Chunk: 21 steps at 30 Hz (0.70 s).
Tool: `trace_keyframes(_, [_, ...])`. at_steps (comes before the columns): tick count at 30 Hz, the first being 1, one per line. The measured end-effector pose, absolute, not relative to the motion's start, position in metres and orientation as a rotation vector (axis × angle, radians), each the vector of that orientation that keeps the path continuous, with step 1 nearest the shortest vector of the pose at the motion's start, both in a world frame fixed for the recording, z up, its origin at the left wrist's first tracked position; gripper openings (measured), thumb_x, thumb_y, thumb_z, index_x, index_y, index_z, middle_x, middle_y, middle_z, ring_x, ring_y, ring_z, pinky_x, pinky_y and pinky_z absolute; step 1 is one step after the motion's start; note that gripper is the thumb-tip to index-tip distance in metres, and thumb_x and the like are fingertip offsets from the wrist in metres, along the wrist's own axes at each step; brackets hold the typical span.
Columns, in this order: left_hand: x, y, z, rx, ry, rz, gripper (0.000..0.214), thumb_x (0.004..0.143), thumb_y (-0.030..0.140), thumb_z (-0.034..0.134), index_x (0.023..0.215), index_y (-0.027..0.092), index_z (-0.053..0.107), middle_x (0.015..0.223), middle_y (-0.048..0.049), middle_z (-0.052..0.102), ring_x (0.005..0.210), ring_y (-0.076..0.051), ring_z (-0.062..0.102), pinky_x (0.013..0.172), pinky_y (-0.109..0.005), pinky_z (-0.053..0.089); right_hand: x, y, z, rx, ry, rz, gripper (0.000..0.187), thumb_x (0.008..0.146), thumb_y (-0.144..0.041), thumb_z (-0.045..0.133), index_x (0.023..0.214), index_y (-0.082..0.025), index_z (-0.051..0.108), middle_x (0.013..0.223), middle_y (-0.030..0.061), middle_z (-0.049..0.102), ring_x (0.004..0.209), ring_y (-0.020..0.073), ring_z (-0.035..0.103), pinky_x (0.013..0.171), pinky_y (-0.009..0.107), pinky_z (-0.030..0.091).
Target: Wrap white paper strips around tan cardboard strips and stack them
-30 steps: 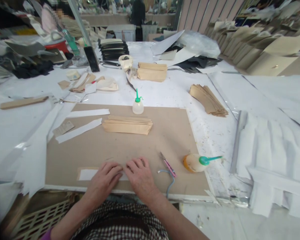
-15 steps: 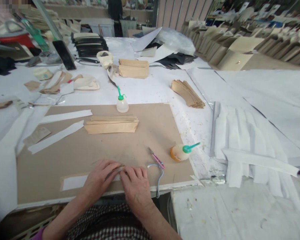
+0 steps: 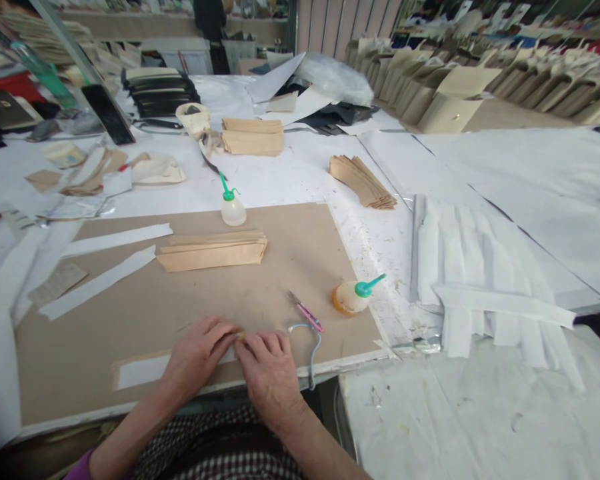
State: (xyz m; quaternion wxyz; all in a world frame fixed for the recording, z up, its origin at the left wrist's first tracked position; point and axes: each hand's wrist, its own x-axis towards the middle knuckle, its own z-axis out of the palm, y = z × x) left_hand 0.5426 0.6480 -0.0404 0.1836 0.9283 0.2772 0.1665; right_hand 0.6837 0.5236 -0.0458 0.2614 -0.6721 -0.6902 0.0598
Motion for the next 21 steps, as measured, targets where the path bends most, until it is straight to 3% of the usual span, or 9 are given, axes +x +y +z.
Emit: trace_keyframes(21, [0.5376, 0.6470, -0.0461, 2.694, 0.607, 0.571, 0.019, 0.101, 0.020, 0.049, 0.107, 0.020, 0.066, 0.099, -0.0066, 0.064, 0.091, -0.021, 0.057, 0.081, -0.033, 0.049, 0.6817, 0.5219, -0.0471, -1.787, -1.796, 0.136, 0.031, 0.097, -0.012, 0.055, 0.126, -0.018, 0.061, 0.117, 0.0079, 0.067, 0.106, 0.0250, 0.053, 0.100, 0.044, 0.036])
